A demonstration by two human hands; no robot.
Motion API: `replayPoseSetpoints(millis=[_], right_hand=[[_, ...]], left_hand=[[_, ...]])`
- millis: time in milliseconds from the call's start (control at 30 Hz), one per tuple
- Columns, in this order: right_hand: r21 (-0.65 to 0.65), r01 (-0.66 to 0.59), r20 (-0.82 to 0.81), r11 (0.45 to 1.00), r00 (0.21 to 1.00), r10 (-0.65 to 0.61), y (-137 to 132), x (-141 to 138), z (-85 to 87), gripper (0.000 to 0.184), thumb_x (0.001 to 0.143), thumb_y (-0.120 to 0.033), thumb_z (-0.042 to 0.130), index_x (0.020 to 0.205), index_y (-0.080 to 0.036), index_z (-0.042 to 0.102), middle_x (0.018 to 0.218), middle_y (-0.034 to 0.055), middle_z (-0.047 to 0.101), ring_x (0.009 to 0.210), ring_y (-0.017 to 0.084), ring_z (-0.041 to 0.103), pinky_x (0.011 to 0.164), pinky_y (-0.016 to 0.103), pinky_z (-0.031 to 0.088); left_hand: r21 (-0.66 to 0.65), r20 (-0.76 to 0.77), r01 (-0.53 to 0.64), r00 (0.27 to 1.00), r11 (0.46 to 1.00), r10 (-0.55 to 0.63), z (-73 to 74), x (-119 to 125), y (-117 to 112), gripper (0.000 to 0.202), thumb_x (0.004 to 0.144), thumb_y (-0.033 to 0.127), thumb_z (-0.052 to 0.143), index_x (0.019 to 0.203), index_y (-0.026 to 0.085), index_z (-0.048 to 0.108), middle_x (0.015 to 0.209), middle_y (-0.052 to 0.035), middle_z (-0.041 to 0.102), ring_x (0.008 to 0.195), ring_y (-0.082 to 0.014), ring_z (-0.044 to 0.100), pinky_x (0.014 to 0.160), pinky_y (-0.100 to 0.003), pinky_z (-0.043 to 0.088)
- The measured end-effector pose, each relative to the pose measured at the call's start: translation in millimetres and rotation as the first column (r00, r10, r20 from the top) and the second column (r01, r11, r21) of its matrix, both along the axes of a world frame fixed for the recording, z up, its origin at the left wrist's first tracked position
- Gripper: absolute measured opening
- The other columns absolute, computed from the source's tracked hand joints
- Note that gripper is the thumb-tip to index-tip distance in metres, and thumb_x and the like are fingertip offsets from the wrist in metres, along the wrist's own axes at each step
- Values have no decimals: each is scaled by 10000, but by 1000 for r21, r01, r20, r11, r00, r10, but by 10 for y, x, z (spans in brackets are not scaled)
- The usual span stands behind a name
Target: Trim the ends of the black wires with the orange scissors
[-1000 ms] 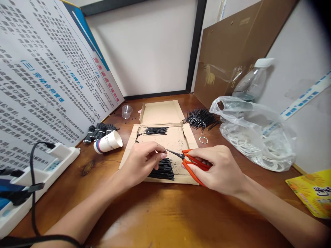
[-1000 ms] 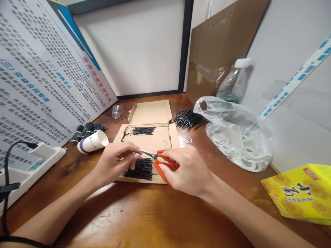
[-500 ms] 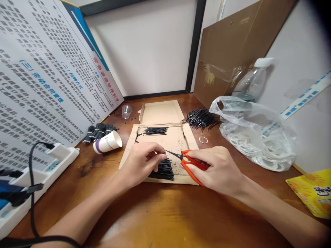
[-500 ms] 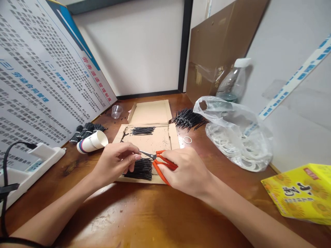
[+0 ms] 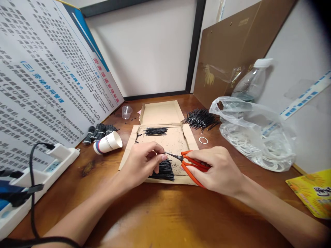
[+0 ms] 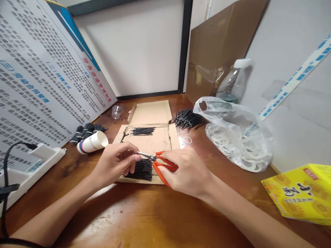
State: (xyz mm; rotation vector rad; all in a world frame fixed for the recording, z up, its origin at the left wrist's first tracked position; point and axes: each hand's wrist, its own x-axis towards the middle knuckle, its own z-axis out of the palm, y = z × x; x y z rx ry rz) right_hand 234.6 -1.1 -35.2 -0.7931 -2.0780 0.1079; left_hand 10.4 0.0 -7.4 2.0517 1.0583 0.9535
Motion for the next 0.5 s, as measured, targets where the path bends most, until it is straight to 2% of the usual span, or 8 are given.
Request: replayPoseSetpoints(millis=[133,333,500], right_hand=[[32,30,5,999,1000,-30,2,3,9,185,834,-171,602,664,-141,672,557,17,654,409,78,467,454,226,363],[-38,13,-22,999,1000,-14,-5,12,29,133,806,-180,620,710,-122,691,582,27,668,402,72,459,445,224,360],[-58,-5,-14,998,1000,5,-9,7,32,151,813,-189,604,722,-116,699,520,4,619,399,69,428,445,221,351]], left_hand=[[6,11,10,1000,1000,-11,3,-4,-1,95,903,127,588,808,137,587,528,58,537,402,-25,500,391,-131,392],[-7,11,13,1000,1000,-13,-4,-14,-5,89,911,131,581,824,138,597,534,55,542,405,-28,502,393,-137,397],[23,-13,19,1000,1000,-19,-7,-17,5,103,911,136,584,808,140,592,534,53,549,404,-27,492,397,-138,390]])
